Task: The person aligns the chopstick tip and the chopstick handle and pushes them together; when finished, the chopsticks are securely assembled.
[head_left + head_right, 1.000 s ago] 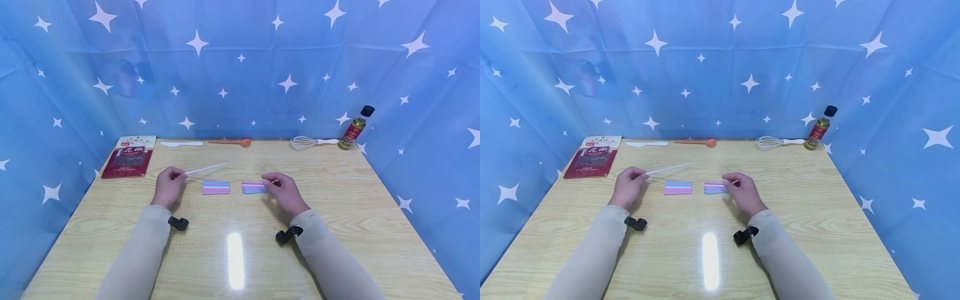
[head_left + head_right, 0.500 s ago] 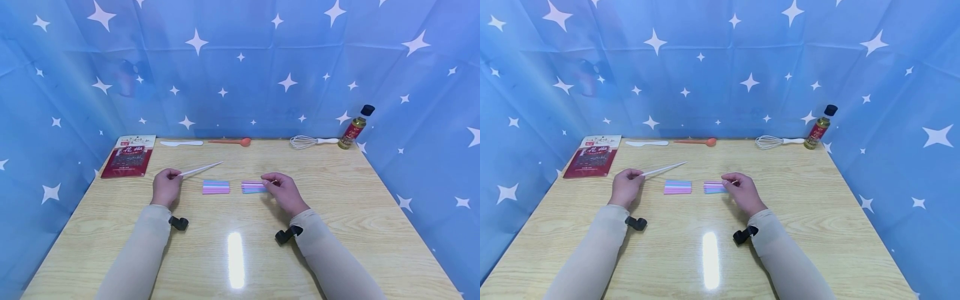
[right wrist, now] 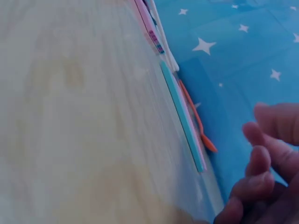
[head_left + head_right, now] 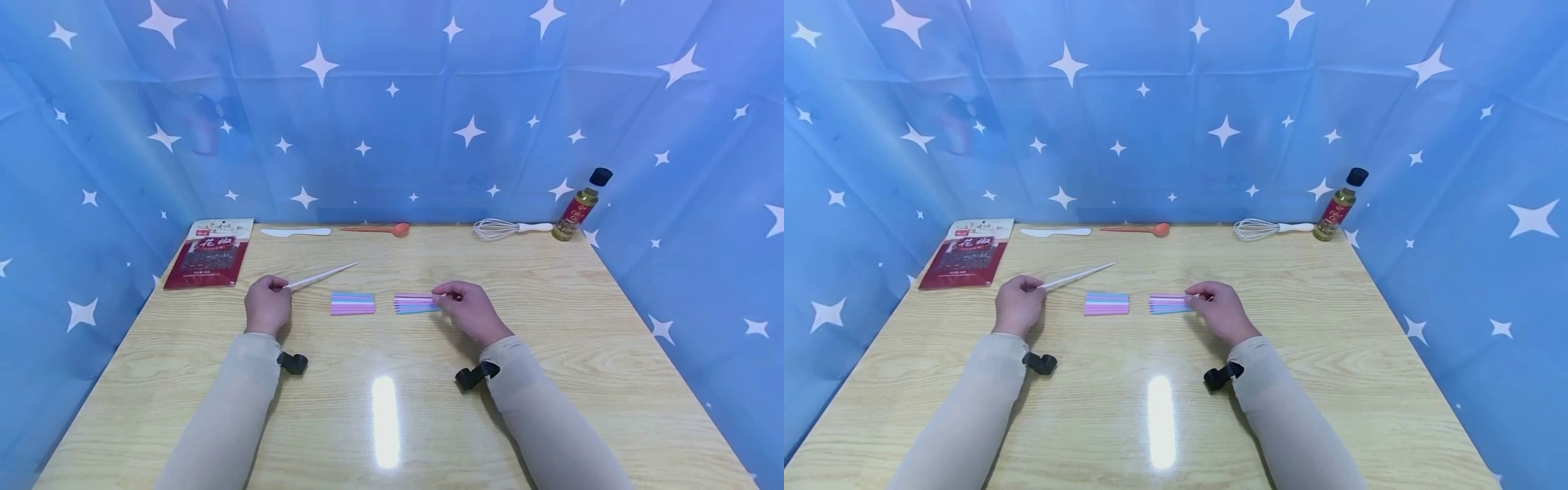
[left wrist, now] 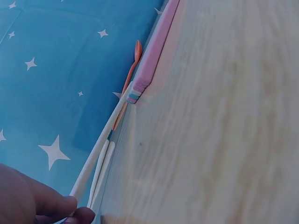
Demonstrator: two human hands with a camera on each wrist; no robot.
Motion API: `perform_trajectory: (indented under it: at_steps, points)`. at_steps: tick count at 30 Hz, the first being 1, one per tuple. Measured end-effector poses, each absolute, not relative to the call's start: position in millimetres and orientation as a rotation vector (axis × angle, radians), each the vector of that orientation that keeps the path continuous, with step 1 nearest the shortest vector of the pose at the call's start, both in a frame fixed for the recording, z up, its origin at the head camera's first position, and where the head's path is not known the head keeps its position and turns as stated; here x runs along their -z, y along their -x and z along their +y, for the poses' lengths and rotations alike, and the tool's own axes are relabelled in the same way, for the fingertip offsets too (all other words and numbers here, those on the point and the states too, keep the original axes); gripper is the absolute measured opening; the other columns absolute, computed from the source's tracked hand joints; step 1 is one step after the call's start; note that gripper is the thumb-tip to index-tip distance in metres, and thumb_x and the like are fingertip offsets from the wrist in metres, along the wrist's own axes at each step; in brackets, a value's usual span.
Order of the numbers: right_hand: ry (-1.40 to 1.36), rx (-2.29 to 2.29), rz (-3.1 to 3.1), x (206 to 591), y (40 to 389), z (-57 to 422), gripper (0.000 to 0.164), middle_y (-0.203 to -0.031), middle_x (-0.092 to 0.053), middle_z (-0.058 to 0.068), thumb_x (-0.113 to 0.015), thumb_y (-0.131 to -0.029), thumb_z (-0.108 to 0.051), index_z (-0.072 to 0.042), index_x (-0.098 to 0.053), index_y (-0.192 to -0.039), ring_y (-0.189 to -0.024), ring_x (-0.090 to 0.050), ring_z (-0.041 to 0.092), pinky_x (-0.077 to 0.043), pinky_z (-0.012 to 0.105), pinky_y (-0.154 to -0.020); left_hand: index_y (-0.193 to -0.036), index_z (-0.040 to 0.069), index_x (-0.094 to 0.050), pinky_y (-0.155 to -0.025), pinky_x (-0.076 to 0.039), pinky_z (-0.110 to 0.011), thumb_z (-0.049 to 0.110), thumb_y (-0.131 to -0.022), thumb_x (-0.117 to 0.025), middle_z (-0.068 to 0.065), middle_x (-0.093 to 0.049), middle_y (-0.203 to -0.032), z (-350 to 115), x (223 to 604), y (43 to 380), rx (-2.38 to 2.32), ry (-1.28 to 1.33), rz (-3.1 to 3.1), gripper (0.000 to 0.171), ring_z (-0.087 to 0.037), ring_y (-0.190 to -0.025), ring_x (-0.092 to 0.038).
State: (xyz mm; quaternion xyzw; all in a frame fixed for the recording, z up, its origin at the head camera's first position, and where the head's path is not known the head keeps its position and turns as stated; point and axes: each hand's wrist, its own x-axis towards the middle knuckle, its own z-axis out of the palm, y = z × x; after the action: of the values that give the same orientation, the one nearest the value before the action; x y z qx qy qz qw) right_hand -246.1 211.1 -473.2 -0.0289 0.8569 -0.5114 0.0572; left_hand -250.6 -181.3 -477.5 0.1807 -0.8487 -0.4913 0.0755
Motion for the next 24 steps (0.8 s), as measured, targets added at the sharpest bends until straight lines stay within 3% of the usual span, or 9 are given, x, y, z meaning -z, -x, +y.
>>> perform_trajectory:
  at_steps: [13, 24]
  points:
    - [0.033, 1.344, 2.618, 469.9, 250.3, 214.0, 0.019, -0.091, -0.059, 0.007, -0.072, -0.1, -0.024, -0.014, -0.078, -0.114, -0.078, -0.051, 0.024, -0.043, 0.035, -0.069, -0.132, 0.0, -0.066, -0.097, -0.048, -0.047, 0.009, -0.105, -0.055, -0.02, -0.064, -0.122, -180.5, 475.2, 249.6, 1.492, -0.479, -2.578, 0.031, -0.036, -0.11, -0.06]
    - [0.064, 1.21, 2.626, 467.3, 252.9, 212.9, 0.017, -0.112, -0.063, 0.01, -0.071, -0.101, -0.02, -0.017, -0.079, -0.115, -0.095, -0.052, 0.026, -0.042, 0.036, -0.079, -0.122, 0.005, -0.072, -0.072, -0.045, -0.035, 0.015, -0.107, -0.058, -0.011, -0.062, -0.102, -154.7, 466.4, 244.7, 1.461, 0.109, -2.856, 0.023, -0.024, -0.083, -0.053]
